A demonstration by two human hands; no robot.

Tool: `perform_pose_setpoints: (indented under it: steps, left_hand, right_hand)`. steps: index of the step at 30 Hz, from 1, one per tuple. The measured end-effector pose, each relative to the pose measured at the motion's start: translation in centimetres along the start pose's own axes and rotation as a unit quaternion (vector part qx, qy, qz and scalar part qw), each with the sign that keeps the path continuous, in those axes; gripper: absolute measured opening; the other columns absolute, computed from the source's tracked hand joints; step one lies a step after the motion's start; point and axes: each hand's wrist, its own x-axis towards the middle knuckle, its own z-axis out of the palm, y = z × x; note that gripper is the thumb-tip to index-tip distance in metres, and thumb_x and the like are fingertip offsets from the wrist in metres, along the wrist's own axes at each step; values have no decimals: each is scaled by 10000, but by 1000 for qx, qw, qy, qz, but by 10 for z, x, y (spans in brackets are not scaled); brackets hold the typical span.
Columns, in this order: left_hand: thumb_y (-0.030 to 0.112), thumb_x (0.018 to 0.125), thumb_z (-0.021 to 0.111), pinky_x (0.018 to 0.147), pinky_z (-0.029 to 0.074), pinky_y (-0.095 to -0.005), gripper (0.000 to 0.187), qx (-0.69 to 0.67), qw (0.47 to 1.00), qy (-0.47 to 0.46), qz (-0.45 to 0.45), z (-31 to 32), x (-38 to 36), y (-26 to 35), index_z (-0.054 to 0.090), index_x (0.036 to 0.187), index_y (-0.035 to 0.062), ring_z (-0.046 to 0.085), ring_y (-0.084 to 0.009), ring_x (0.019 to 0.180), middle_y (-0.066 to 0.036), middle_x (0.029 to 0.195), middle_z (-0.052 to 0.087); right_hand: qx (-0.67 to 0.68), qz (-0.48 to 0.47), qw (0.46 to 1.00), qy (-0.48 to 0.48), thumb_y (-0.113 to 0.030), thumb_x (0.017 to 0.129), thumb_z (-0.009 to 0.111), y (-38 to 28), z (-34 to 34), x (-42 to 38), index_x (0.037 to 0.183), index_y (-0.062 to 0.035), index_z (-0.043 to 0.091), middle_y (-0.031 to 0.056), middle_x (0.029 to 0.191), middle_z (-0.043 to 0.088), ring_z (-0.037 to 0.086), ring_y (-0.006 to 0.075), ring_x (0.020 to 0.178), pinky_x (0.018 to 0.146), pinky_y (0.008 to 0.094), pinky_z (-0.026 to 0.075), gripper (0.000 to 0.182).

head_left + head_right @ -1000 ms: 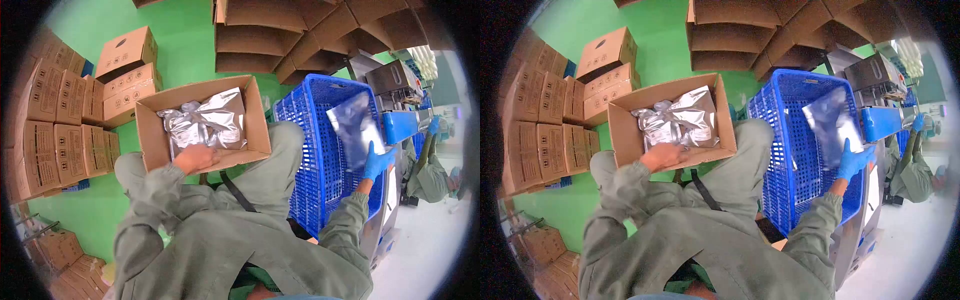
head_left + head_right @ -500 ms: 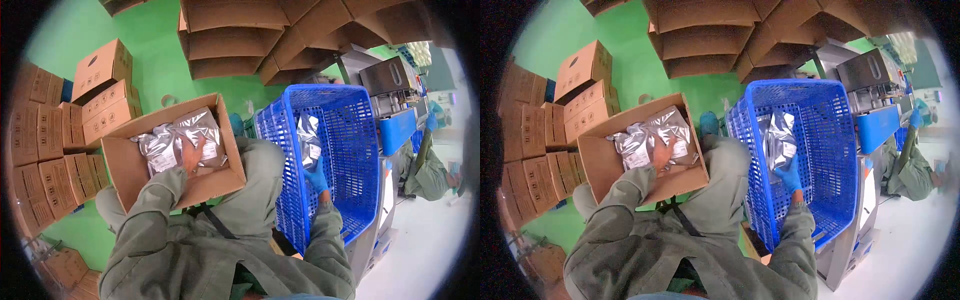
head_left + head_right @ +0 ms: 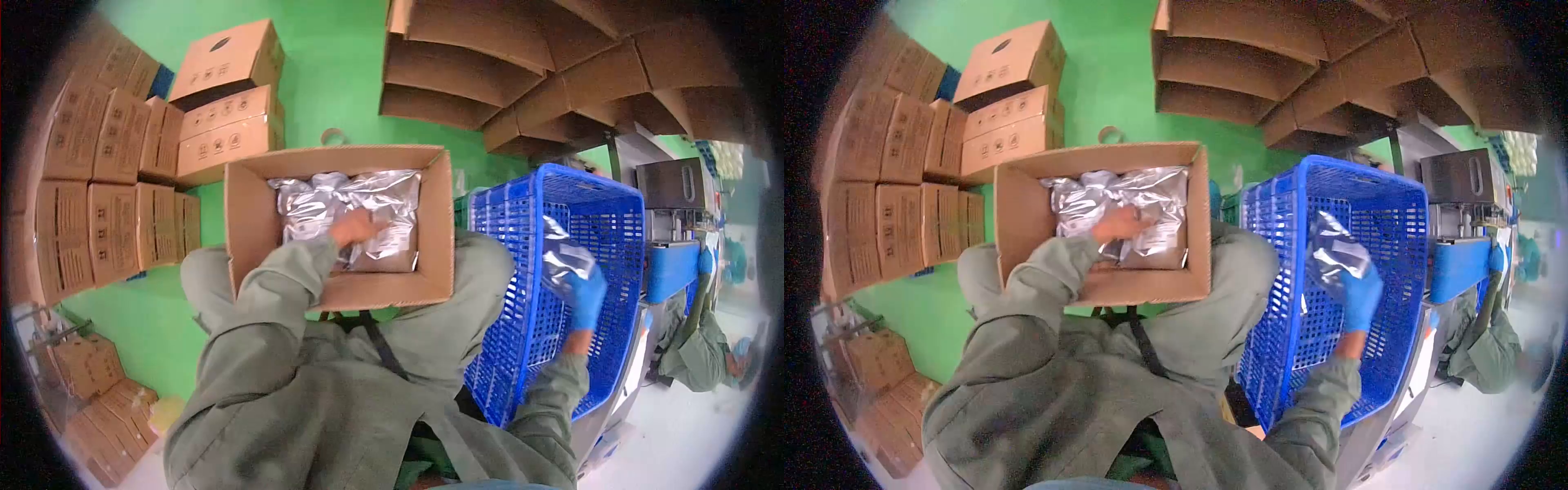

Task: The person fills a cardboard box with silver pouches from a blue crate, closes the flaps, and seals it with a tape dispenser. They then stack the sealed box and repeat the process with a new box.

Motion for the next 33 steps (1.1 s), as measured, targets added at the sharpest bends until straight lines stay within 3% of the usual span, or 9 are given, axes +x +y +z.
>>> perform_pose_setpoints:
  steps: [3,9,15,18,20,23,26,30,33]
  left_hand:
    - [572,857,580,821,501,-460,667,35,980,177,88,-48,-77,6,652,1054,-61,657,-396,928,-265,920,674]
    - [443,827,676,903,472,-464,695,101,969,61,217,-18,-256,3,492,1294,-38,611,-389,1005,-259,1074,630]
    - [302,735,750,1040,383,-446,733,157,900,331,237,48,-289,1,461,1293,-75,496,-362,1189,-238,1240,527]
    - [224,747,720,1058,370,-445,701,149,907,323,226,53,-286,-1,450,1325,-65,497,-363,1191,-234,1270,525]
    - [225,760,705,1017,403,-430,615,121,902,321,261,44,-290,-7,506,1263,-68,538,-360,1139,-239,1221,566]
    - [233,787,676,905,474,-423,445,6,932,250,264,7,-290,-11,607,1103,-73,614,-377,993,-258,1058,636]
    - [323,801,689,746,529,-450,375,-13,976,99,193,-35,-226,-28,691,871,-46,660,-416,790,-247,781,665]
    - [530,677,784,931,429,-582,908,347,929,22,126,-33,-142,-41,405,1399,130,486,-361,1217,-168,1310,523]
    - [617,632,766,984,259,-742,1091,486,860,7,154,-13,-104,-61,273,1491,159,229,-331,1416,-121,1530,284]
  right_hand:
    - [-43,-59,994,85,-31,642,642,-109,-49,-53,1200,70,572,139,1114,632,607,198,931,796,305,491,572]
    - [52,-148,972,177,44,495,558,-243,-15,-133,1112,72,605,126,1009,665,636,208,891,791,313,505,620]
    - [115,-183,921,-323,-220,672,746,-282,165,-145,1158,13,599,153,1006,670,657,224,923,775,356,538,559]
    - [-94,-392,862,-307,-307,808,649,-175,365,-163,1051,-9,658,153,880,666,610,346,803,830,422,493,385]
    - [-222,-374,690,-578,-313,866,612,-203,357,-152,1054,-29,676,130,910,678,627,300,845,846,386,502,346]
    - [50,-149,706,-690,-265,914,581,-218,278,-129,1060,-38,688,106,953,692,640,214,864,844,352,511,290]
    - [125,-209,898,-367,-96,935,538,-198,186,-98,1121,-11,669,89,1034,693,634,135,874,812,287,514,242]
    - [254,-37,965,46,-65,952,487,-119,69,-47,1155,-9,634,74,959,671,588,76,778,689,220,477,257]
    - [51,30,998,-5,-165,951,536,69,53,-2,1137,-24,623,77,958,667,606,144,816,730,287,498,249]
